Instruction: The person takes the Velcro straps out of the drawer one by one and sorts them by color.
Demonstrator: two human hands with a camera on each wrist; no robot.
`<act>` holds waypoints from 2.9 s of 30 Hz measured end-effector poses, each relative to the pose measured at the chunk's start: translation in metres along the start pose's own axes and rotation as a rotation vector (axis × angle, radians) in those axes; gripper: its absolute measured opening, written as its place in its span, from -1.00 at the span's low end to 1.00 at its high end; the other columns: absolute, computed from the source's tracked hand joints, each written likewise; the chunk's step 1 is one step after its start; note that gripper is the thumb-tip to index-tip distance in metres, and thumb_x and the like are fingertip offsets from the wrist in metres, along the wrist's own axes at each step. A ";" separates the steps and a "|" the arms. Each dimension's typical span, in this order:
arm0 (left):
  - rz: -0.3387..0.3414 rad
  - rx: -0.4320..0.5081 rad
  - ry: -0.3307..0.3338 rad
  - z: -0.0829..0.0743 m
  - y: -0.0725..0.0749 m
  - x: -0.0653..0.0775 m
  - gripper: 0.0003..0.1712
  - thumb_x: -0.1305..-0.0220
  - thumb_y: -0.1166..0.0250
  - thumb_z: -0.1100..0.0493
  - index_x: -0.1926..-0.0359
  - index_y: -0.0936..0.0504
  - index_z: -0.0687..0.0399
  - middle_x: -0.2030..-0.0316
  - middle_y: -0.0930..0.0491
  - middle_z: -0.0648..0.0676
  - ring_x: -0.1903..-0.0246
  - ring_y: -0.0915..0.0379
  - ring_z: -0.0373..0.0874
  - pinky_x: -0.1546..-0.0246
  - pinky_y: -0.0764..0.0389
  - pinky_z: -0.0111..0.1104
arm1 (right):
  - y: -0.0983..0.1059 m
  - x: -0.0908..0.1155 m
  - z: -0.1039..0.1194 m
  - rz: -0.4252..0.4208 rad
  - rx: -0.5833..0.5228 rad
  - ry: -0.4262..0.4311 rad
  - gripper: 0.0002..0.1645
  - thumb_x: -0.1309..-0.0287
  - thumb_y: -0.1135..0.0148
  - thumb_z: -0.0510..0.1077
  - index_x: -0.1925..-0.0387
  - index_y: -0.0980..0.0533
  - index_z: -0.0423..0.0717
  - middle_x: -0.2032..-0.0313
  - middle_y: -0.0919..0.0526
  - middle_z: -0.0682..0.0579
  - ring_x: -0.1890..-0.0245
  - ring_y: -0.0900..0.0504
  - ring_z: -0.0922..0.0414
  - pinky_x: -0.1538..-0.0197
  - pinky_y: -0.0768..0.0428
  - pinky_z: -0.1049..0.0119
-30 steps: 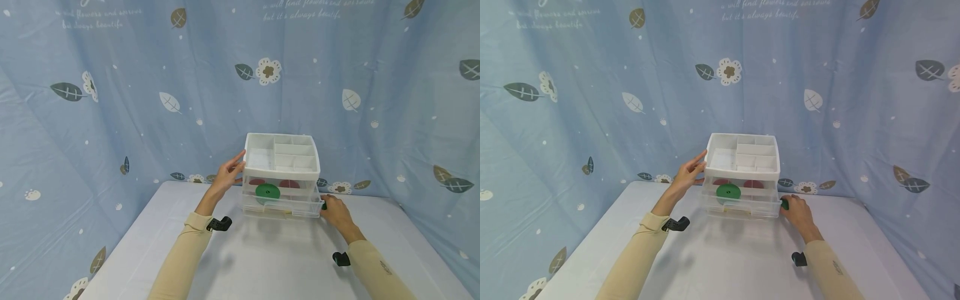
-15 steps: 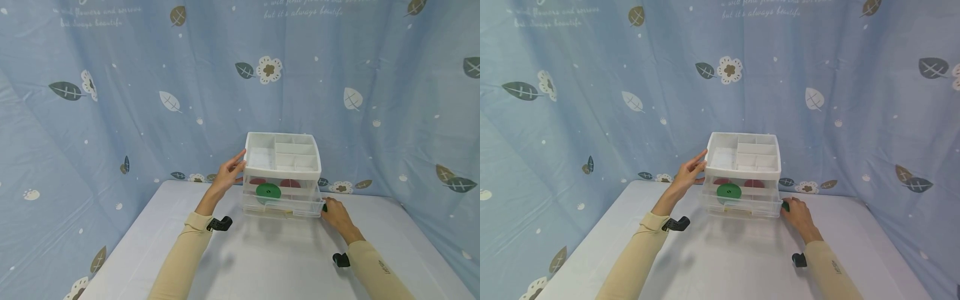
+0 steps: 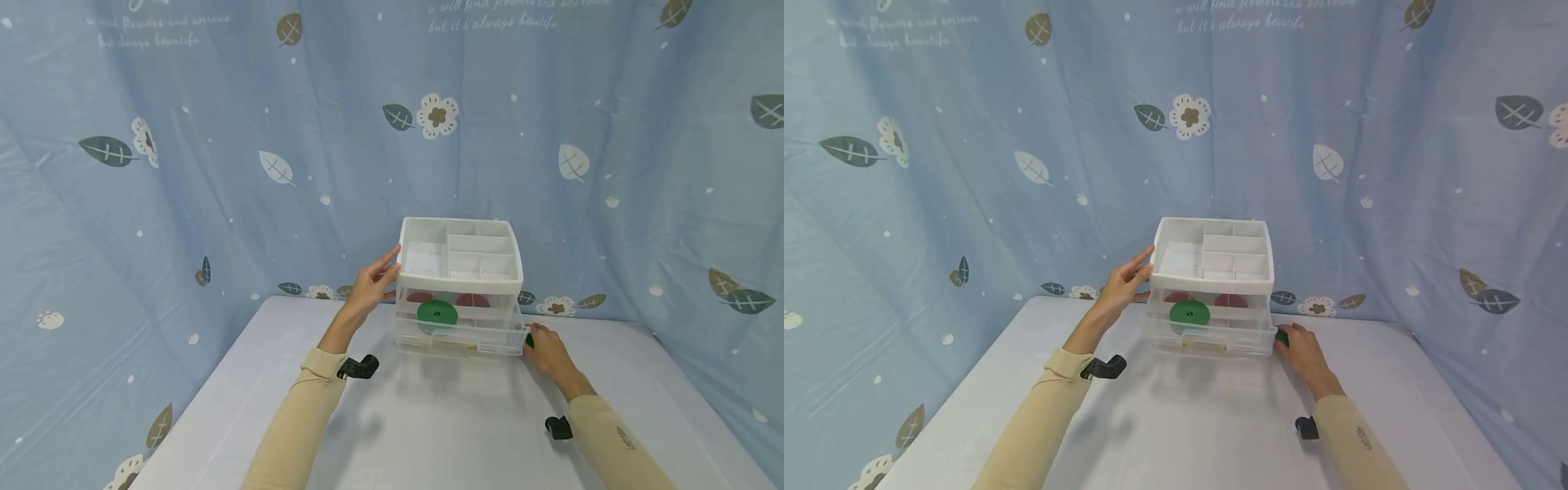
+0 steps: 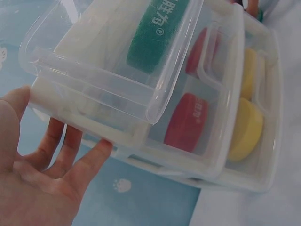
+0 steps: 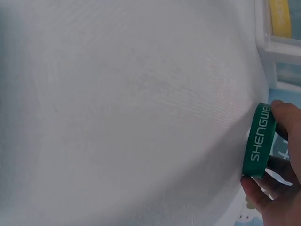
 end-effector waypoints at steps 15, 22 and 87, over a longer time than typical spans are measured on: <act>-0.010 -0.015 -0.007 0.000 -0.001 -0.001 -0.48 -0.46 -0.09 -0.12 -0.37 -0.28 -0.68 -0.14 -0.50 0.11 -0.20 -0.48 0.01 -0.17 -0.60 -0.03 | -0.002 0.003 0.001 -0.010 0.001 0.037 -0.40 -0.31 -0.15 -0.17 -0.23 -0.34 -0.53 -0.23 -0.31 -0.61 -0.18 -0.37 -0.52 -0.24 -0.40 -0.36; 0.003 -0.013 -0.014 0.000 -0.001 -0.001 -0.45 -0.46 -0.09 -0.13 -0.41 -0.26 -0.62 -0.16 -0.50 0.10 -0.23 -0.47 0.01 -0.16 -0.61 -0.05 | -0.003 0.007 0.000 0.090 -0.054 0.007 -0.34 -0.35 -0.09 -0.12 -0.30 -0.27 -0.50 -0.30 -0.19 -0.61 -0.27 -0.24 -0.53 -0.29 -0.29 -0.41; 0.008 0.019 -0.027 -0.001 -0.001 0.001 -0.46 -0.49 -0.07 -0.08 -0.43 -0.26 -0.55 -0.17 -0.49 0.16 -0.20 -0.47 0.04 -0.20 -0.55 0.04 | 0.157 0.041 0.148 0.349 0.138 0.331 -0.62 -0.30 -0.24 -0.07 -0.03 -0.58 -0.23 0.10 -0.71 -0.16 0.15 -0.68 -0.07 0.13 -0.71 -0.03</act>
Point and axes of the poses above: each hand's wrist, its own x-axis away from the middle knuckle, its own y-axis out of the back of the hand, z = x × y, the point moved 10 cm from there along -x, towards the middle knuckle
